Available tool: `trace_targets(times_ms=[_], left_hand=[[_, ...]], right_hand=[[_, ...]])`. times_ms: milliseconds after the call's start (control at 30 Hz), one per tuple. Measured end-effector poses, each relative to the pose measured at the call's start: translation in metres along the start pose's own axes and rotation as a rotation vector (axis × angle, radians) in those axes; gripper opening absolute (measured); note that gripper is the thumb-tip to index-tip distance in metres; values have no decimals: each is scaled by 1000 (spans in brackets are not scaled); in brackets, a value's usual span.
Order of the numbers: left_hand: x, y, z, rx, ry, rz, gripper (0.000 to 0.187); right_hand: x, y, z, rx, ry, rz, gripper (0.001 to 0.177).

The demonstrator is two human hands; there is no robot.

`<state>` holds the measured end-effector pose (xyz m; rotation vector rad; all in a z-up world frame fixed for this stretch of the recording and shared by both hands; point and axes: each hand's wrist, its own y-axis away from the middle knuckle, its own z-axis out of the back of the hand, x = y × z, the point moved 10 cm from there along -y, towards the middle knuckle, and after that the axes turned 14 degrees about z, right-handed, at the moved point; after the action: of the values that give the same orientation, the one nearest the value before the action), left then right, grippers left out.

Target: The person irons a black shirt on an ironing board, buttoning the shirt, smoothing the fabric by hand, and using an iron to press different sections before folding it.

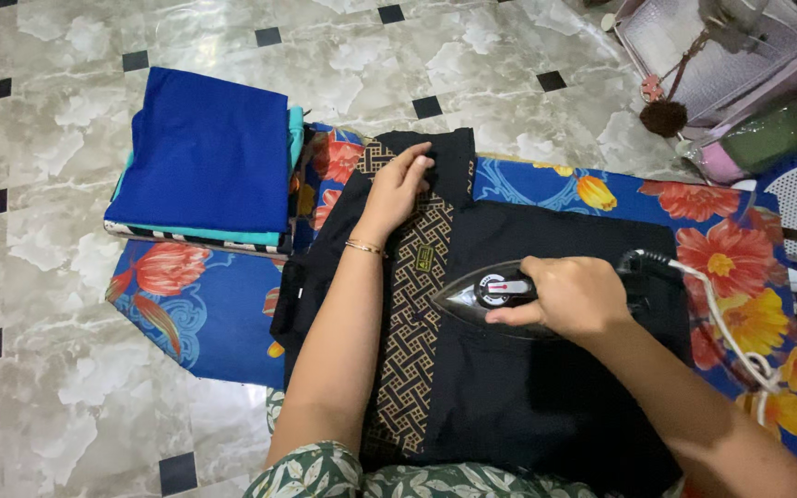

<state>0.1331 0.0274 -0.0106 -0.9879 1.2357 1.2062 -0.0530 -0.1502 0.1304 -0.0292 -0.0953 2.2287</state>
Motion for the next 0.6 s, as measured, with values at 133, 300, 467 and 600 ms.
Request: trace_targets(times_ms=[133, 300, 467, 600], left_hand=[[31, -25, 4, 173, 489, 83, 48], [36, -27, 21, 279, 732, 192, 65], [27, -16, 31, 343, 770, 245, 72], [25, -14, 32, 338, 749, 237, 74]], right_hand=[[0, -6, 0, -8, -12, -50, 75], [26, -34, 6, -98, -32, -7, 73], [24, -61, 2, -103, -3, -117, 78], [6, -81, 0, -120, 1, -237, 79]])
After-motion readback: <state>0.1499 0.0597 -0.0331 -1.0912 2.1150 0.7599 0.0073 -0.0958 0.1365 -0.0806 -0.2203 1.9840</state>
